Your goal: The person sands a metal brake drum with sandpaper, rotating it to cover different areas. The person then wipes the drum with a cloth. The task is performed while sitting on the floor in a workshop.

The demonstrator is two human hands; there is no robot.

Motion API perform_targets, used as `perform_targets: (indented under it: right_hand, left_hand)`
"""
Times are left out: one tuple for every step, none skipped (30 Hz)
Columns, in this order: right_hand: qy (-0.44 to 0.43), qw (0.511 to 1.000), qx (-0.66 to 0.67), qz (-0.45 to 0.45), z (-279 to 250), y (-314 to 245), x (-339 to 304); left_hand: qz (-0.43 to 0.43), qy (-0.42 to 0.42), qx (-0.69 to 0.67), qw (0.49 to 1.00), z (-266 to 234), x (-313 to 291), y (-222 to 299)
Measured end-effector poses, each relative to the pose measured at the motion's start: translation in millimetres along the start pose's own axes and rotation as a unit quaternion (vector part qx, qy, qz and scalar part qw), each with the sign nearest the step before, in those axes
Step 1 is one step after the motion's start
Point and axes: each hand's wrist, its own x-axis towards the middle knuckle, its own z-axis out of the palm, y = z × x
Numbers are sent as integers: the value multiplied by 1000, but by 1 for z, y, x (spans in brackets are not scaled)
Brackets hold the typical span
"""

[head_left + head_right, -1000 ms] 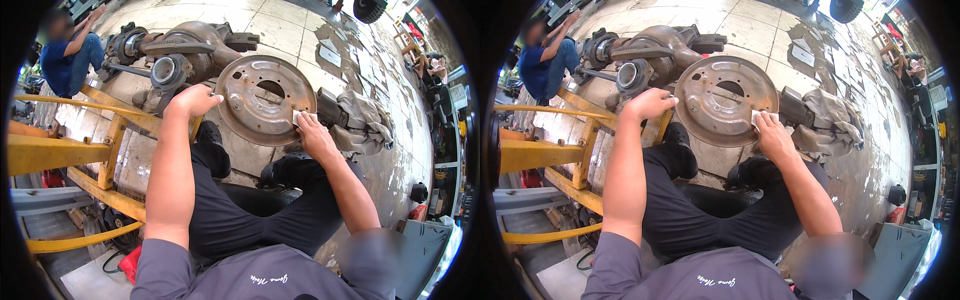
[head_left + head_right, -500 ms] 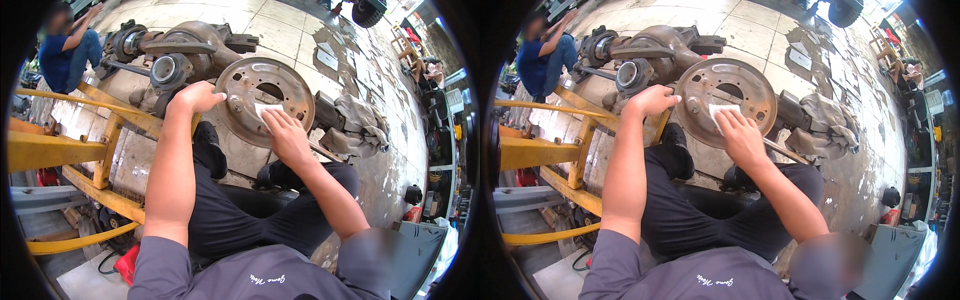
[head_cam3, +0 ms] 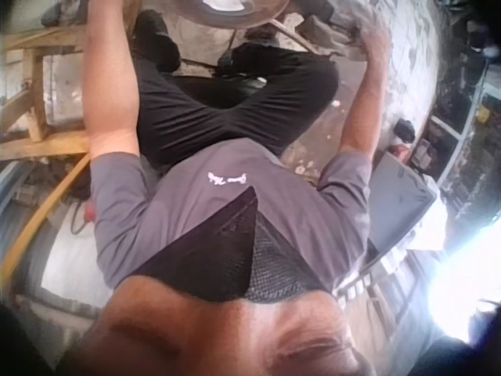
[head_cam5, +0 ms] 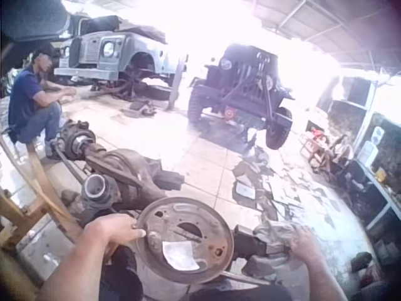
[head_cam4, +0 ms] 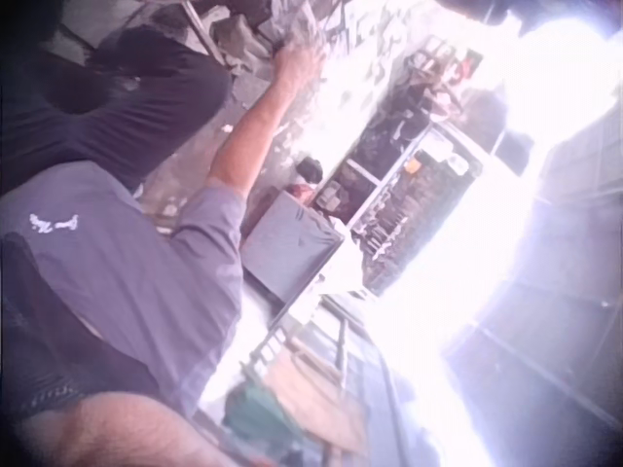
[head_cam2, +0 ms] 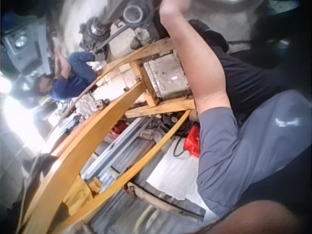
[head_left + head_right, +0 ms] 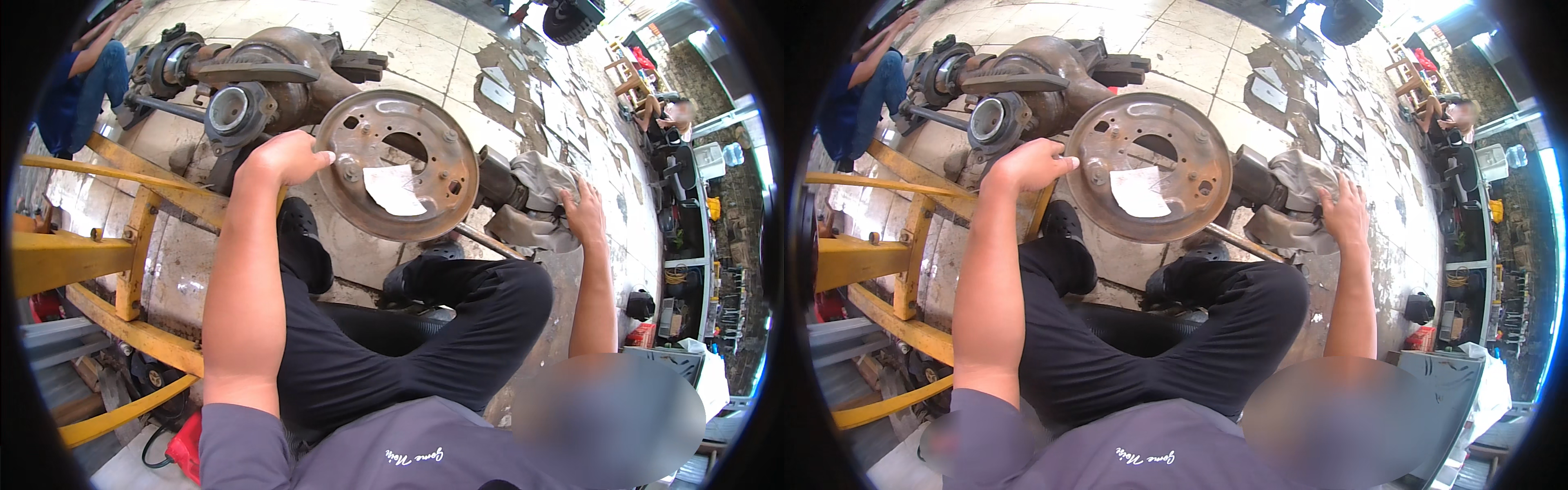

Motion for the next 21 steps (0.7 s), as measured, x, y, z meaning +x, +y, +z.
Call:
perform_targets:
  right_hand:
    - [-20,999,30,32,7,20,4]
    - [-41,995,64,61,5,20,3]
    - [-62,996,39,60,4,18,2]
    - [-82,995,14,59,6,14,1]
    - [-103,993,-9,58,2,2,-2]
    - [-110,991,-36,73,-2,-6,1]
    - [-47,997,-42,50,0,-11,3]
    - [17,998,-47,25,5,-16,5]
    - [79,996,-52,-2,7,-24,8]
    - [61,997,-44,-4,7,-33,12]
    - [31,998,-51,-4,8,-36,16]
    - [0,998,-58,-3,10,-39,22]
    - [-30,997,-65,-3,14,-41,28]
    - [-8,997,-80,-24,14,-42,37]
    - [35,999,-22,-20,14,-41,41]
    - [77,996,36,-14,12,-37,44]
    - [117,989,90,-11,7,-36,44]
    - [227,957,154,-95,7,-33,50]
    - [190,941,271,-75,4,-30,52]
    - [143,908,389,-59,-21,-57,46]
    - [96,862,497,-35,-41,-80,36]
  left_hand:
    - [2,3,5,1000,-1,0,4]
    - [1,-10,3,1000,-6,-5,7]
    - [-1,-2,1,1000,-3,-4,8]
    - [-3,6,-1,1000,0,-3,7]
    - [-6,14,-1,1000,1,-4,5]
    - [0,8,-2,1000,0,-5,6]
    - [5,2,-2,1000,-1,-6,6]
    - [9,-3,-3,1000,-2,-6,6]
    - [7,4,6,1000,-1,-6,4]
    - [4,10,15,1000,0,-5,2]
    - [3,16,24,1000,1,-4,1]
    - [10,15,17,1000,2,-3,0]
    - [17,14,9,1000,4,-2,0]
    - [21,14,2,1000,1,-4,0]
    - [22,5,1,1000,-1,-4,1]
    - [24,-4,0,1000,-4,-4,5]
    - [25,-16,-4,1000,-4,-6,11]
    - [14,3,-6,1000,-4,-7,15]
    - [19,11,2,1000,-2,-1,13]
    - [13,20,10,1000,-1,3,5]
    - [15,28,19,999,2,6,1]
